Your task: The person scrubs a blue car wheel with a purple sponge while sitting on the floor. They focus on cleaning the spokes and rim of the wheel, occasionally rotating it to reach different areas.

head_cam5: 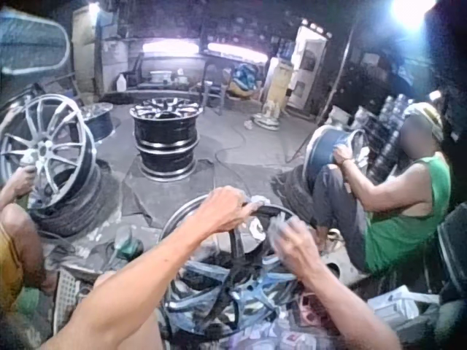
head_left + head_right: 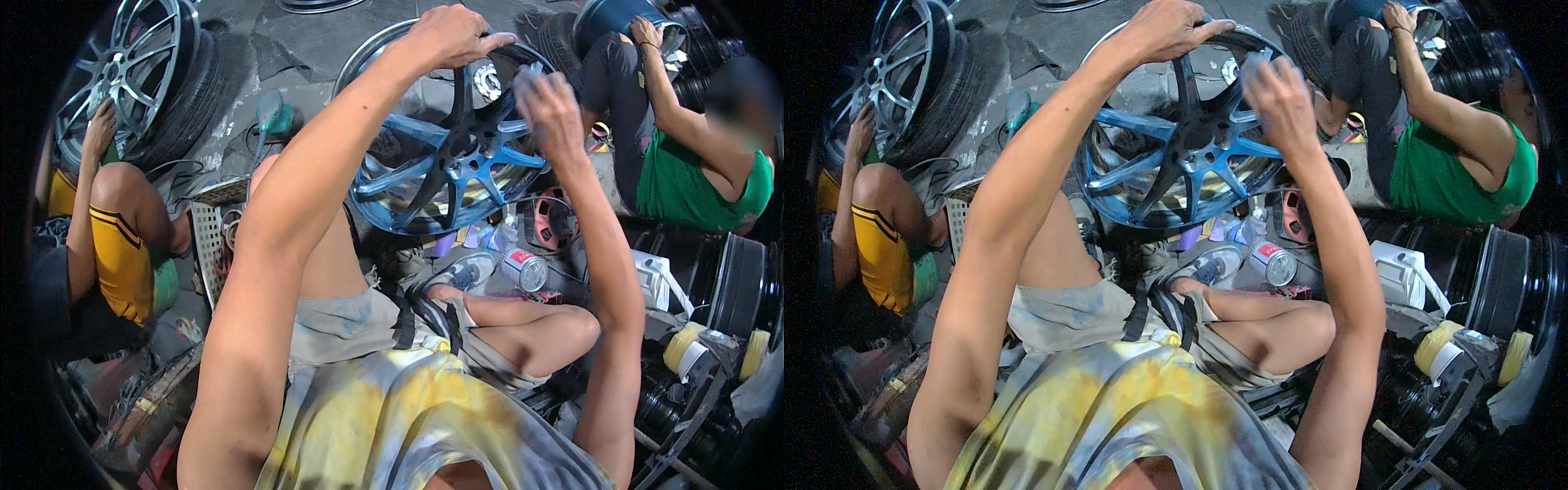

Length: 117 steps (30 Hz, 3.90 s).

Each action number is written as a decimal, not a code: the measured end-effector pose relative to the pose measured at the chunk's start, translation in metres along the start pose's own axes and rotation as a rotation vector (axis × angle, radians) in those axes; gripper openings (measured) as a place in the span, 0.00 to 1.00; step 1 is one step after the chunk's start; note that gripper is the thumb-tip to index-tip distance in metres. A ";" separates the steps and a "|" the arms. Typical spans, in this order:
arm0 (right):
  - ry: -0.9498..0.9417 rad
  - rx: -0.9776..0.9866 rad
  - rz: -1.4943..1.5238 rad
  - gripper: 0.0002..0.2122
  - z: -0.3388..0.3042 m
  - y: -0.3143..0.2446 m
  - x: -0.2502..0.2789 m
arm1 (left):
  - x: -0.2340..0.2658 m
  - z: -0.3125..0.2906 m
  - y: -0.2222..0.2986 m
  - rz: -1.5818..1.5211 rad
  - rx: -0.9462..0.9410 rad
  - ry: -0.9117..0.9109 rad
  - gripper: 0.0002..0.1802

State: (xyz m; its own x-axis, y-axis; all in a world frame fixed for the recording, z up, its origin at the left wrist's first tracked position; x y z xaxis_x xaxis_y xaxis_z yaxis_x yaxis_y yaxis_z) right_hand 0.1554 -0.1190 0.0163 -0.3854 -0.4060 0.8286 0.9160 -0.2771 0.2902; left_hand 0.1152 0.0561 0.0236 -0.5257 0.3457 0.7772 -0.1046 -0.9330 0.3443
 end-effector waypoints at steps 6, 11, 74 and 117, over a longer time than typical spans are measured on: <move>0.049 -0.321 0.324 0.16 -0.045 -0.043 -0.011 | -0.003 -0.003 -0.015 -0.053 -0.021 -0.020 0.40; -0.057 -0.586 0.744 0.15 -0.090 -0.046 -0.029 | 0.017 -0.010 -0.022 -0.018 -0.036 0.018 0.34; -0.484 -0.675 0.835 0.11 -0.015 -0.050 -0.064 | 0.022 -0.023 -0.027 0.013 -0.020 -0.002 0.39; -0.289 -0.677 0.668 0.15 -0.074 -0.075 -0.015 | 0.036 -0.037 0.046 -0.111 -0.223 -0.003 0.27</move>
State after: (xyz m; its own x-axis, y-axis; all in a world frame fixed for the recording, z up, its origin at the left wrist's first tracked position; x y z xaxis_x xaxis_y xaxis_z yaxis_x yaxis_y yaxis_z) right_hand 0.0845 -0.1568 -0.0528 0.3107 -0.4568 0.8336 0.6435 -0.5443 -0.5381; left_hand 0.0604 0.0217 0.0483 -0.4982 0.4471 0.7429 -0.3456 -0.8882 0.3028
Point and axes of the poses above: each hand's wrist, its own z-axis towards the middle knuckle, its own x-axis out of the back of the hand, y = z × x, the point moved 8 cm from there along z, towards the middle knuckle, and after that the axes turned 14 degrees about -x, right-handed, at the moved point
